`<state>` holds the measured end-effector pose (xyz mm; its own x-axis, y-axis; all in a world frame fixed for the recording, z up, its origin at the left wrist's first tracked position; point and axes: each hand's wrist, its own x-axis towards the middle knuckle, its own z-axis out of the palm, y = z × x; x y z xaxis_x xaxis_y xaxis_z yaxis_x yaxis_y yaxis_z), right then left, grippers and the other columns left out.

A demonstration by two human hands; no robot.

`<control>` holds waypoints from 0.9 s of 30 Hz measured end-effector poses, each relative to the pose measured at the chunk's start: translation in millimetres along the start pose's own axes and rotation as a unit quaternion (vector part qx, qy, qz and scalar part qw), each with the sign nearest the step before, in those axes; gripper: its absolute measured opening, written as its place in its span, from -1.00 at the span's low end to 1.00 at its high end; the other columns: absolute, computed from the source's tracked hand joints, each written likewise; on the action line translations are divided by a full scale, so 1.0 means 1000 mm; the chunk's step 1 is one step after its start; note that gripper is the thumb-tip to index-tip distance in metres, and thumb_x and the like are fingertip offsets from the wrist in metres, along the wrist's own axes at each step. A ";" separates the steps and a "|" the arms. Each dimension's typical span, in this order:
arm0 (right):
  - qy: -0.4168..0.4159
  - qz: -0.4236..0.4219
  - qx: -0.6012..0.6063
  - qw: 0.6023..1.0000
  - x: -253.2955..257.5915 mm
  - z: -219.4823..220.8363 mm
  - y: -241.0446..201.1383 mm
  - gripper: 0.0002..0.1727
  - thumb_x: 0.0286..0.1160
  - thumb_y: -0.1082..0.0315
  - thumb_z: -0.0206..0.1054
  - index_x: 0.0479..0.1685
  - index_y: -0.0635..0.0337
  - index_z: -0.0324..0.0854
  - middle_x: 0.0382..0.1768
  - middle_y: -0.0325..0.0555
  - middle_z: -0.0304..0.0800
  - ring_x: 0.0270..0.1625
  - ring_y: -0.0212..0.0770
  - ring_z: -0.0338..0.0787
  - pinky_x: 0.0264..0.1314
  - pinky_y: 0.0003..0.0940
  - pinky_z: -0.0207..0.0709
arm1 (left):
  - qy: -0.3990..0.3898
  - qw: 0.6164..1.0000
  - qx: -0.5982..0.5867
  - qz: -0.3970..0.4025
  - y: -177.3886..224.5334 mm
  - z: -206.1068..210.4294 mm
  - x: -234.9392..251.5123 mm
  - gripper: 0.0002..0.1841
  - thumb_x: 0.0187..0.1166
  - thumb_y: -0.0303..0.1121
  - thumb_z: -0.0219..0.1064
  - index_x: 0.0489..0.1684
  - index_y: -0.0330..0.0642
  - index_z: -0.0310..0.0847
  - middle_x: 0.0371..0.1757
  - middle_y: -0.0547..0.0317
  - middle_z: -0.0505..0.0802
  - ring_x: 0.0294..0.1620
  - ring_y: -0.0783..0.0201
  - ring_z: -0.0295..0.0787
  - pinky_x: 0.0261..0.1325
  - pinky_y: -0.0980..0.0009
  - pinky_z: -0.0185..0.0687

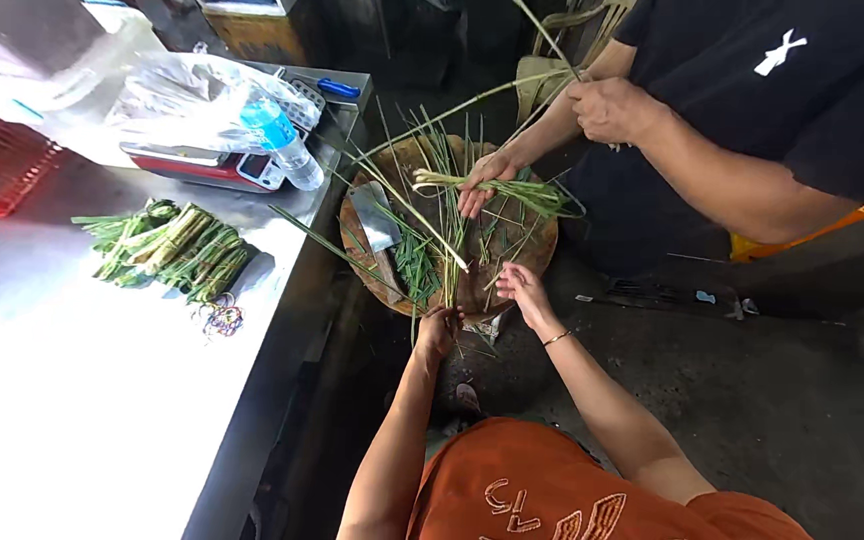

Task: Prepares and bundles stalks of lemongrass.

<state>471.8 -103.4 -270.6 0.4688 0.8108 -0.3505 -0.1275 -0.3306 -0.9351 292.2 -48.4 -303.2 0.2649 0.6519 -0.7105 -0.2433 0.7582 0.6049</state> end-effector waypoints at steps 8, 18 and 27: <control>-0.092 -0.048 -0.335 0.936 0.069 0.046 -0.008 -0.47 0.84 0.13 0.15 0.55 0.38 0.51 0.44 0.32 0.64 0.55 0.21 0.60 0.67 0.13 0.34 | -0.011 1.000 0.019 0.000 -0.009 -0.008 0.001 -0.77 0.78 -0.54 0.04 0.28 -0.33 0.45 -0.20 -0.03 0.80 -0.39 0.29 0.75 -0.30 0.44 0.69; -0.120 0.030 -0.215 0.969 0.011 0.037 0.013 -0.58 0.50 0.34 0.49 0.26 0.35 0.60 -0.30 0.06 0.84 -0.46 -0.22 0.78 -0.35 -0.32 0.72 | -0.042 0.999 -0.011 0.000 -0.011 -0.015 -0.006 -0.76 0.80 -0.50 0.04 0.32 -0.26 0.44 -0.16 0.07 0.79 -0.28 0.28 0.79 -0.11 0.36 0.77; -0.011 0.047 -0.226 0.973 -0.067 0.039 0.053 -0.69 0.52 0.38 0.46 0.11 0.37 0.59 -0.27 0.13 0.76 -0.43 -0.07 0.82 -0.27 -0.13 0.80 | -0.080 0.995 0.060 0.019 -0.034 0.005 -0.018 -0.63 0.83 -0.48 -0.12 0.53 -0.09 0.33 0.03 0.05 0.80 -0.21 0.31 0.76 -0.14 0.37 0.69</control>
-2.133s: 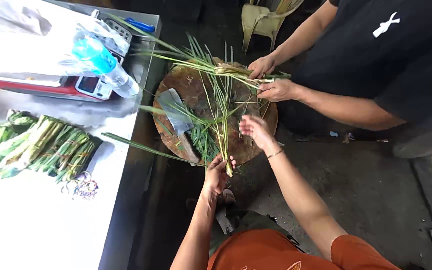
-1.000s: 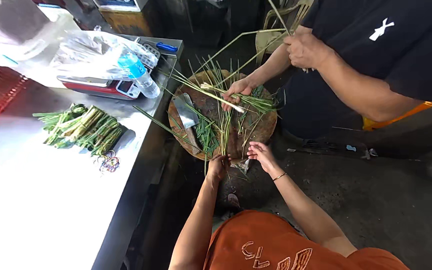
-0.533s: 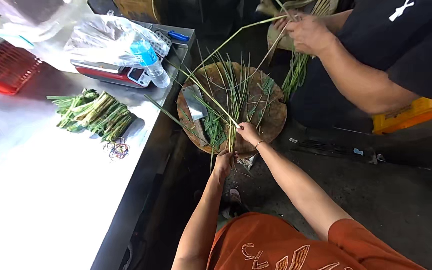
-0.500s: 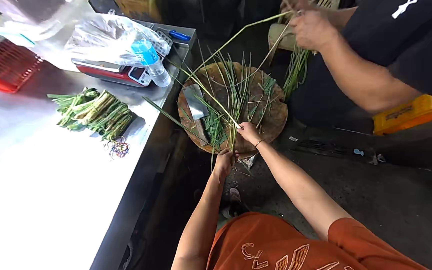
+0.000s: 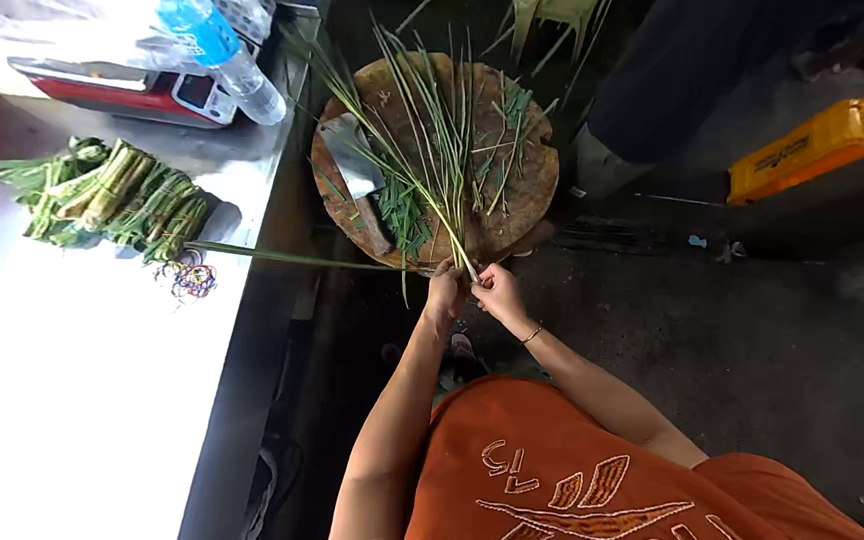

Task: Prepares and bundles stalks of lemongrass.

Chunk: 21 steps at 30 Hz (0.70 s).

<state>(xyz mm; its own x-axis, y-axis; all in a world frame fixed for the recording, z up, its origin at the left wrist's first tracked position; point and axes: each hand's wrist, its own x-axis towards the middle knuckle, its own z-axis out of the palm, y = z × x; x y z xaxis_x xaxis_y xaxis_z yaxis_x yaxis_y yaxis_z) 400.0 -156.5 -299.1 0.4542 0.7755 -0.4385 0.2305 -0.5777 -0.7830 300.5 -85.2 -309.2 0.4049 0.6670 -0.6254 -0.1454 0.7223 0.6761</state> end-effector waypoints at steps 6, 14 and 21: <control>-0.047 -0.011 0.055 0.997 -0.001 -0.002 0.004 -0.70 0.61 0.38 0.40 0.13 0.45 0.59 -0.12 0.20 0.80 -0.26 -0.04 0.87 -0.07 -0.10 0.81 | -0.022 0.977 0.199 0.072 -0.004 0.004 -0.001 -0.52 0.81 -0.33 0.16 0.65 -0.17 0.18 0.04 -0.07 0.78 -0.20 0.22 0.73 -0.10 0.23 0.69; -0.207 -0.140 -0.058 0.967 0.010 -0.027 -0.026 -0.62 0.77 0.24 0.21 0.32 0.30 0.68 0.09 0.10 0.86 0.05 -0.14 0.89 0.28 -0.20 0.70 | 0.062 0.783 0.616 0.059 0.097 -0.013 -0.053 -0.51 0.83 -0.33 0.08 0.73 -0.16 0.22 0.10 -0.34 0.81 0.03 -0.22 0.87 0.16 -0.22 0.73; 0.085 -0.519 -0.132 0.840 -0.003 -0.025 -0.127 -0.25 0.40 0.23 0.58 0.66 0.10 0.46 0.68 0.23 0.37 0.70 0.25 0.41 0.66 0.20 0.37 | 0.169 0.570 0.755 0.277 0.176 -0.045 -0.223 -0.62 0.78 -0.45 0.16 0.54 -0.12 0.51 0.14 -0.29 0.81 0.06 -0.37 0.80 0.06 -0.40 0.63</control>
<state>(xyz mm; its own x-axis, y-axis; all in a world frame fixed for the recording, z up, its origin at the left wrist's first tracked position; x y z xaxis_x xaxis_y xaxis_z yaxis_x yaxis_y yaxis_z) 390.8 -91.6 -188.0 0.0022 0.8621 0.5067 0.7510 0.3332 -0.5701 144.2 -98.2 -67.9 0.4411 0.8973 -0.0197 0.8790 -0.4274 0.2115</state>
